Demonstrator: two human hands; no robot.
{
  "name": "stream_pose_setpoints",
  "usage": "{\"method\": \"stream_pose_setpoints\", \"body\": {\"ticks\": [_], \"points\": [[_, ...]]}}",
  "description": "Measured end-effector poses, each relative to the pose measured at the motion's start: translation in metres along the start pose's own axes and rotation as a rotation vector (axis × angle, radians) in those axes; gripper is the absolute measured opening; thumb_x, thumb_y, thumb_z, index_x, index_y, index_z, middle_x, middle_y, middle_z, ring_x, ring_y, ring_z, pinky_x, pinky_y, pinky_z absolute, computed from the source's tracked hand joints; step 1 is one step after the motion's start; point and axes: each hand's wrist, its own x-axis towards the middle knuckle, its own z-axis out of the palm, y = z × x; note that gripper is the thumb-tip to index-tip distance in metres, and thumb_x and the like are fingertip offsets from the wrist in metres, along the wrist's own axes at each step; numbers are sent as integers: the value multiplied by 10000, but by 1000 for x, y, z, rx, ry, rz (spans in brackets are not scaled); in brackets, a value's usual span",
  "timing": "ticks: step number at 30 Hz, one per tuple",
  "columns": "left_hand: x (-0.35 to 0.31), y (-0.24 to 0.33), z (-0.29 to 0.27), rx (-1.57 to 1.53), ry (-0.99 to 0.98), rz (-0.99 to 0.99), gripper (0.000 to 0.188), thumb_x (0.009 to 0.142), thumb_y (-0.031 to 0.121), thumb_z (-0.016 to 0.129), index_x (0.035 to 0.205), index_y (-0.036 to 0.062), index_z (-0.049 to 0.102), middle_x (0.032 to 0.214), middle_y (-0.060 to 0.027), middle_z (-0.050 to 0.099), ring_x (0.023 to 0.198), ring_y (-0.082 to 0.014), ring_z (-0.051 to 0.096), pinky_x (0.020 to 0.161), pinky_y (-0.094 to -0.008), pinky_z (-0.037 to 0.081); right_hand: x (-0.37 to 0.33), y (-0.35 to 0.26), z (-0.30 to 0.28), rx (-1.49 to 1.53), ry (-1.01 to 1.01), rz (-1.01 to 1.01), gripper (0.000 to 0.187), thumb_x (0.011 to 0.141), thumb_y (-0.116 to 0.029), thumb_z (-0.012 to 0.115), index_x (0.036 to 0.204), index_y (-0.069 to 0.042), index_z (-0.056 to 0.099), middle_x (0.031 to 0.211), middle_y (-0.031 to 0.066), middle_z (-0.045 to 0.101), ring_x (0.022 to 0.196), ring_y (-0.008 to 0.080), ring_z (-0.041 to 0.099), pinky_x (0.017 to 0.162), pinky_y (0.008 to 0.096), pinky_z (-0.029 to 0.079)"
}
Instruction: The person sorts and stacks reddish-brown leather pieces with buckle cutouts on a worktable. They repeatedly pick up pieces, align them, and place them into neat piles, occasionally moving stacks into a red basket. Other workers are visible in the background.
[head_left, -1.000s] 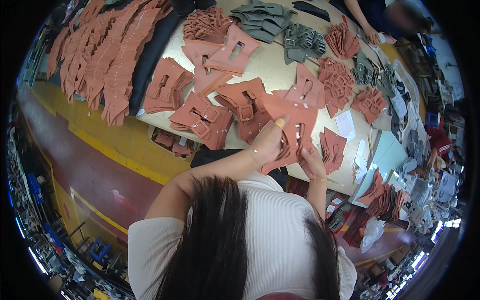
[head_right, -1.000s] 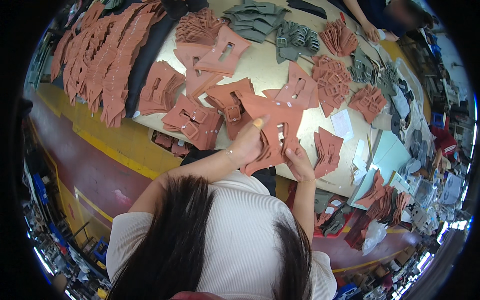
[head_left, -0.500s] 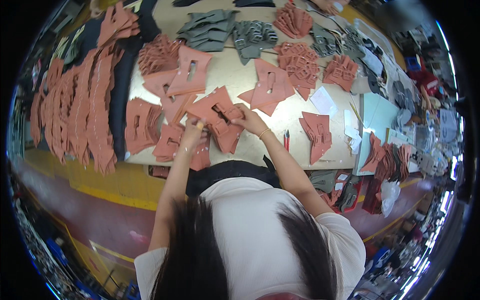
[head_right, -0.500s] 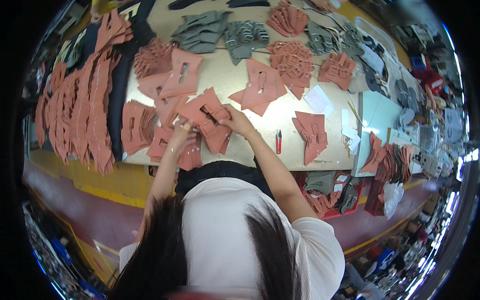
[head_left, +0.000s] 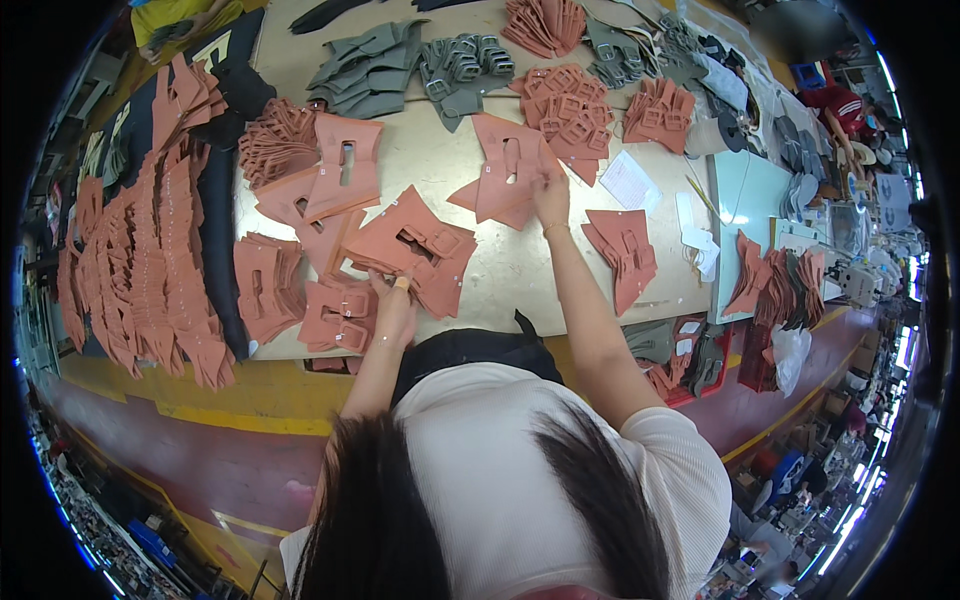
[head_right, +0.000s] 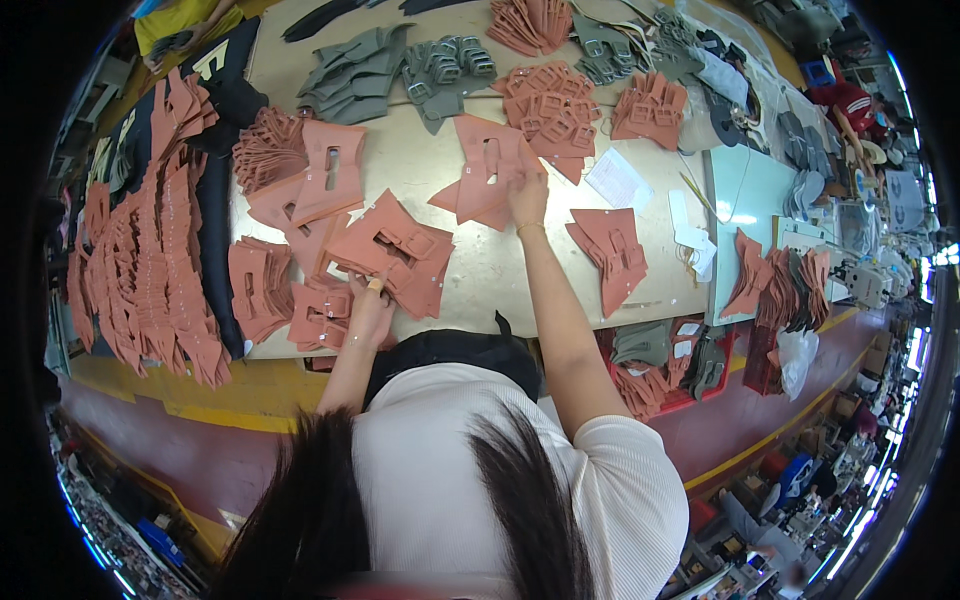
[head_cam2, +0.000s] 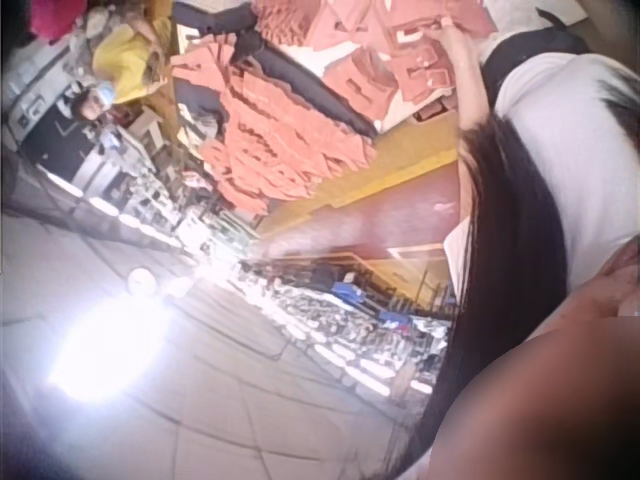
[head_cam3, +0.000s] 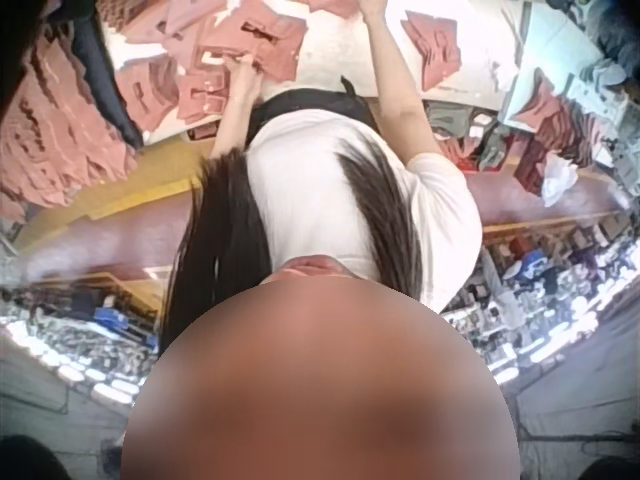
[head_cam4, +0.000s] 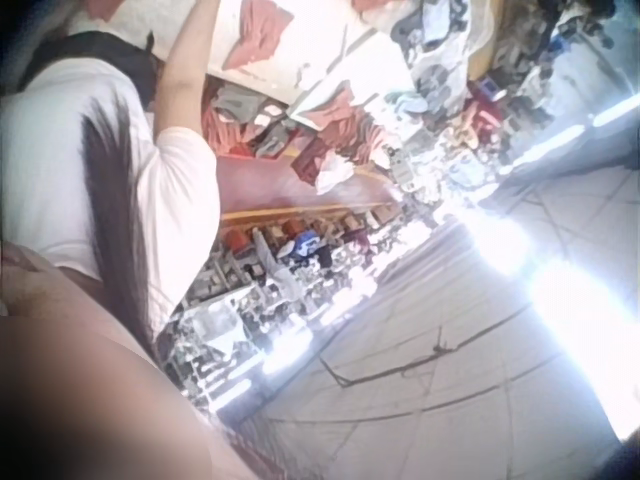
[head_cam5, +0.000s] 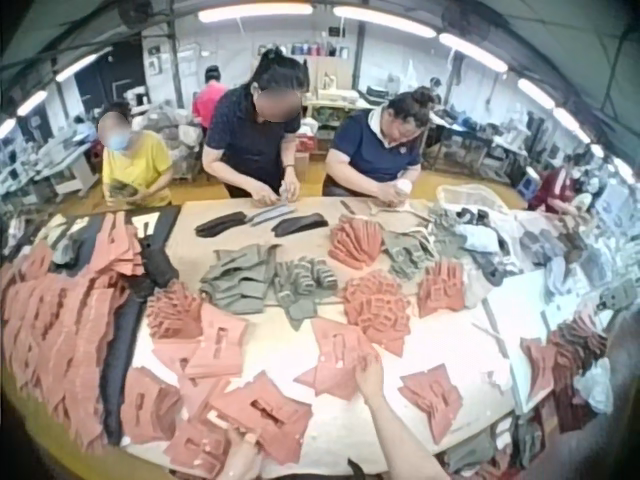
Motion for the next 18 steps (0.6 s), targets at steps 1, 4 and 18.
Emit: {"method": "stream_pose_setpoints", "body": {"ticks": [1,4,18], "points": [[-1,1,0,5,-1,18,930,923,59,530,1477,199,-204,1522,-110,175,1362,-243,282,1122,-437,229,9,4,-2,-46,29,-7,326,818,-230,648,1057,-13,600,1047,187,565,927,358,593,821,431,481],[-5,2,3,33,7,96,924,917,39,537,1481,159,-185,1524,-124,157,1369,-247,266,1116,-410,245,22,1,-3,-179,39,66,350,808,-255,654,1073,-39,581,1050,180,573,953,366,584,827,448,474],[-19,26,13,281,-58,211,862,897,-7,544,1494,98,-69,1473,-184,238,1331,-247,321,1077,-340,300,14,3,7,114,-53,219,349,773,-293,727,946,-14,609,837,147,684,780,273,671,719,369,511]]}}
